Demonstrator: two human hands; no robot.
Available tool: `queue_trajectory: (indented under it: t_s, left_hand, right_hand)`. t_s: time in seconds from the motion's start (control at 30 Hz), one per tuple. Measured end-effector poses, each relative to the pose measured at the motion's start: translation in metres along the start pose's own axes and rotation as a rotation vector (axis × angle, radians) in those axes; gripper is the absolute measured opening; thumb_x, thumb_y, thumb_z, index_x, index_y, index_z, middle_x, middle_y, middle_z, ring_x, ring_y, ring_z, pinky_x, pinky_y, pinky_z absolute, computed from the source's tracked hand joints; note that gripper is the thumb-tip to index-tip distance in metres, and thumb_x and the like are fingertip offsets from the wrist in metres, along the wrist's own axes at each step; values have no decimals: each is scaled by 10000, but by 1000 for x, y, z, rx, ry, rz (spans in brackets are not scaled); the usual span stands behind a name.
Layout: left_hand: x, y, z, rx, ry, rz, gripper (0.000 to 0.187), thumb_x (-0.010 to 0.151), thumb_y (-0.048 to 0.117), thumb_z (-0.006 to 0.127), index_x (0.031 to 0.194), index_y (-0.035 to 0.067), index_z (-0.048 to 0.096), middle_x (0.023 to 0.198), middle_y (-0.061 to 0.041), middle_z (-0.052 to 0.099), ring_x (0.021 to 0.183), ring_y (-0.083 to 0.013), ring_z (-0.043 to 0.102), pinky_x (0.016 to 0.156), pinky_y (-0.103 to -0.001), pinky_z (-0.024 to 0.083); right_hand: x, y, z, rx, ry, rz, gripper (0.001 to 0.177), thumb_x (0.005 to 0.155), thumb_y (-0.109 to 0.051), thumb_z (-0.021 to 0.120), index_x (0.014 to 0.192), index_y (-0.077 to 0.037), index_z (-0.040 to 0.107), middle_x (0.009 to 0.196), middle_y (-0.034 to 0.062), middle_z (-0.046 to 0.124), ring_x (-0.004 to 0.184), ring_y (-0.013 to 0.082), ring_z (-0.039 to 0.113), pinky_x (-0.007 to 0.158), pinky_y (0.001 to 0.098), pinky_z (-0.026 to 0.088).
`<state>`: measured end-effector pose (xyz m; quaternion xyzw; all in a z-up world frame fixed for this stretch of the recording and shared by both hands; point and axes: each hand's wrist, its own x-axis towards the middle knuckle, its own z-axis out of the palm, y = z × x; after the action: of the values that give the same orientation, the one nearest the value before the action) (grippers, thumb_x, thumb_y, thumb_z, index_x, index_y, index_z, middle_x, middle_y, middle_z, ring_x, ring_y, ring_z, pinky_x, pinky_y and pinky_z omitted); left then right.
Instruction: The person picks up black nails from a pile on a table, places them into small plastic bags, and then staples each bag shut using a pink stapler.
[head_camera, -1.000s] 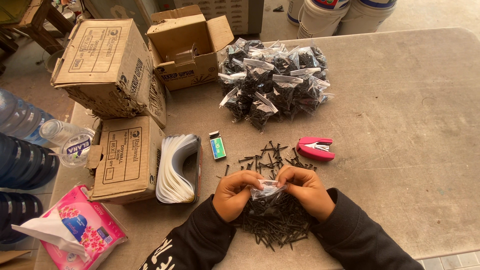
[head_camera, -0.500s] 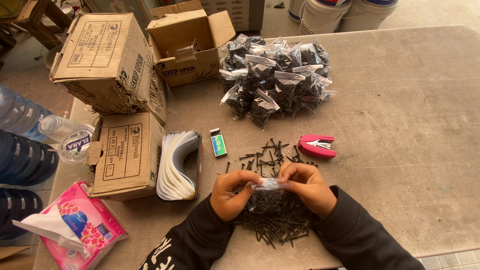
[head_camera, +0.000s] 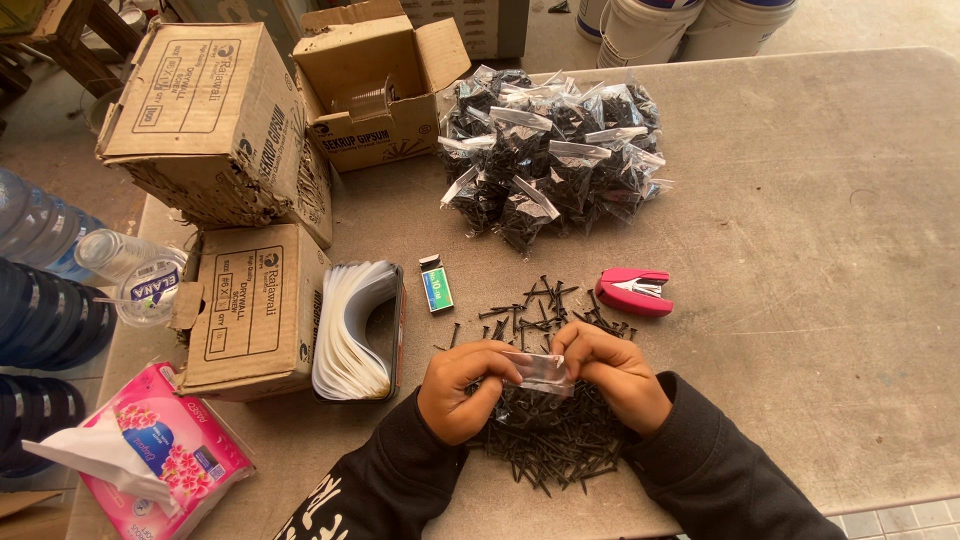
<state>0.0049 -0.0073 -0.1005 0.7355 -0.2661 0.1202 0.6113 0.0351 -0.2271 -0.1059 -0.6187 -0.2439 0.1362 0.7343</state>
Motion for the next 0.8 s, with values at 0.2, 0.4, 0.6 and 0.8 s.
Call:
queue_trajectory:
  t_s: [0.2, 0.4, 0.6, 0.8]
  left_hand:
    - [2, 9, 2, 44, 49, 46, 151, 871, 154, 635, 945, 33, 688, 978, -130, 714, 884, -234, 718, 835, -296, 570]
    - [5, 6, 3, 55, 66, 33, 162, 857, -64, 597, 977, 23, 664, 933, -133, 707, 797, -202, 692, 717, -247, 556]
    - [-3, -5, 7, 87, 89, -51, 262, 873, -6, 650, 1133, 2, 611, 966, -148, 726, 822, -177, 754, 763, -254, 641]
    - [6, 1, 2, -88, 168, -160, 140, 770, -73, 698, 855, 31, 740, 799, -136, 756, 763, -294, 750, 582, -341, 608]
  right_hand:
    - [-1, 2, -1, 53, 14, 124, 545, 735, -236, 808, 1183, -57, 554, 1085, 127, 686, 998, 220, 690, 860, 325, 580]
    - [-6, 16, -8, 62, 119, 289, 455, 702, 44, 781, 1126, -8, 624, 1010, 205, 753, 929, 276, 759, 854, 342, 610]
    - [-7, 32, -5, 64, 250, 188, 270, 738, 68, 754, 999, 33, 695, 848, 158, 729, 740, 201, 715, 639, 258, 614]
    - [-3, 34, 1, -13, 306, -2, 101, 688, 113, 771, 733, 51, 705, 673, 182, 703, 575, 204, 693, 520, 314, 583]
